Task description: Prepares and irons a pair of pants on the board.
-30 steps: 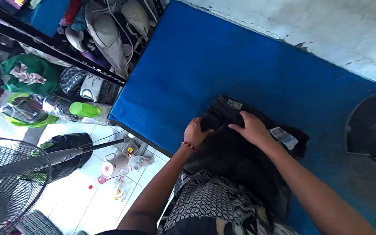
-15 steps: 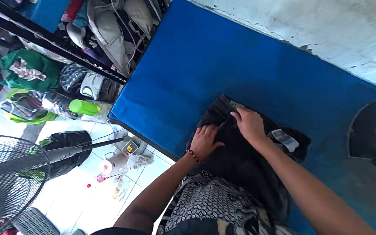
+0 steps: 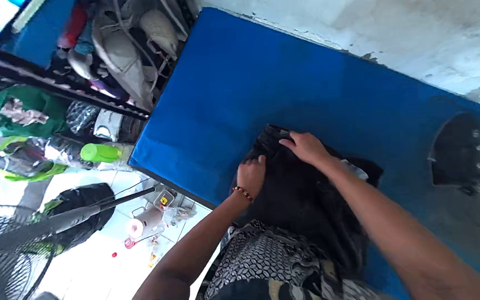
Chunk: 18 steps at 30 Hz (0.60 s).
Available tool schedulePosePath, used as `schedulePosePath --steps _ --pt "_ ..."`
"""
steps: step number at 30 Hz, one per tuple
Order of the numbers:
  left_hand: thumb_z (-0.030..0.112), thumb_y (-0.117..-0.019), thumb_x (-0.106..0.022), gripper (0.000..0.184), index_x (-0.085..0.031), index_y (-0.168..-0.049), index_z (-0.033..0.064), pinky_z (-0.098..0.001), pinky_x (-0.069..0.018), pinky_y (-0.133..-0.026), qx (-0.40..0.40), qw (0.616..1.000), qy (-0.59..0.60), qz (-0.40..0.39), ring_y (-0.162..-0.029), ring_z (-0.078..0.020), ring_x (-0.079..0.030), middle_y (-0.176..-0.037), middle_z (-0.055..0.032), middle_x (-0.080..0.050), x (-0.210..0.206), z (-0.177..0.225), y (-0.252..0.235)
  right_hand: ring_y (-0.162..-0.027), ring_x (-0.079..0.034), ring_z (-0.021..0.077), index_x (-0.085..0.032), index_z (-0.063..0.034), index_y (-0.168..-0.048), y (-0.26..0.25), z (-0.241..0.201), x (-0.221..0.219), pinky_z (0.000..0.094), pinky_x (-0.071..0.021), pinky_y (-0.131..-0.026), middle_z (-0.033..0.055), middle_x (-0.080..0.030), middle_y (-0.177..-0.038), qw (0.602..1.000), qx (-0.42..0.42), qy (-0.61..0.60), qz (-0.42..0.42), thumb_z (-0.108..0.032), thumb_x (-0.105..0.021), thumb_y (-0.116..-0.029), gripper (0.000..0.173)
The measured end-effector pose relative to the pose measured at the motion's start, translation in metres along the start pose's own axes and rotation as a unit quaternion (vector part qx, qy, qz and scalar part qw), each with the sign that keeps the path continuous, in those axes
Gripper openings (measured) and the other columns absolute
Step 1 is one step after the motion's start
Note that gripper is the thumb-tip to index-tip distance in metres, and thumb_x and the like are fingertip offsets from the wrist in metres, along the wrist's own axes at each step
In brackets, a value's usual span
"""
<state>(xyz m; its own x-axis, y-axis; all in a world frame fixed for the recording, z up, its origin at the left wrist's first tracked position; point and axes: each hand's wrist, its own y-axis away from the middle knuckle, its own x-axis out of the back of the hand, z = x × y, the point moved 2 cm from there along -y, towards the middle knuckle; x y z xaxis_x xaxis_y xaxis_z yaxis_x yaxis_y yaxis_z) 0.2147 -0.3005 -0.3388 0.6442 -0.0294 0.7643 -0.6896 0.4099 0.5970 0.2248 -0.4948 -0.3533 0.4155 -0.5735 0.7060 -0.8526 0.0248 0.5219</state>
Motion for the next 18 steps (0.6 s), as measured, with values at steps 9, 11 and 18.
schedulePosePath --steps 9,11,18 --pt "0.034 -0.0931 -0.072 0.052 -0.066 -0.132 0.0009 -0.0558 -0.0487 -0.104 -0.435 0.877 0.115 0.169 -0.125 -0.0376 -0.062 -0.134 -0.0200 -0.065 -0.042 0.063 0.010 -0.129 -0.055 0.0450 -0.064 -0.0028 -0.136 0.150 0.119 0.067 0.0738 -0.0272 -0.109 0.0217 -0.066 -0.130 0.983 0.017 0.068 -0.171 -0.019 -0.095 -0.0715 0.073" --pt "0.035 -0.0920 -0.075 0.055 -0.065 -0.133 0.0010 -0.0546 -0.0413 -0.112 -0.447 0.882 0.122 0.087 -0.132 -0.0346 -0.058 -0.135 -0.0184 -0.065 -0.041 0.099 0.002 -0.118 -0.063 0.0446 -0.071 -0.0026 -0.122 0.157 0.131 0.053 0.0752 -0.0302 -0.106 0.0198 -0.071 -0.117 0.984 0.051 0.133 -0.106 -0.003 -0.089 -0.0742 0.051" --pt "0.015 -0.0950 -0.070 0.016 -0.075 -0.100 0.0006 -0.0585 -0.0446 -0.104 -0.348 0.908 0.097 0.211 -0.128 -0.0379 -0.059 -0.125 -0.0180 -0.068 -0.049 0.111 -0.041 -0.089 -0.069 0.0416 -0.074 0.0048 -0.098 0.134 0.161 0.088 0.0636 -0.0491 -0.087 0.0228 -0.071 -0.087 0.997 0.026 0.056 -0.054 -0.017 -0.066 -0.1013 0.023"
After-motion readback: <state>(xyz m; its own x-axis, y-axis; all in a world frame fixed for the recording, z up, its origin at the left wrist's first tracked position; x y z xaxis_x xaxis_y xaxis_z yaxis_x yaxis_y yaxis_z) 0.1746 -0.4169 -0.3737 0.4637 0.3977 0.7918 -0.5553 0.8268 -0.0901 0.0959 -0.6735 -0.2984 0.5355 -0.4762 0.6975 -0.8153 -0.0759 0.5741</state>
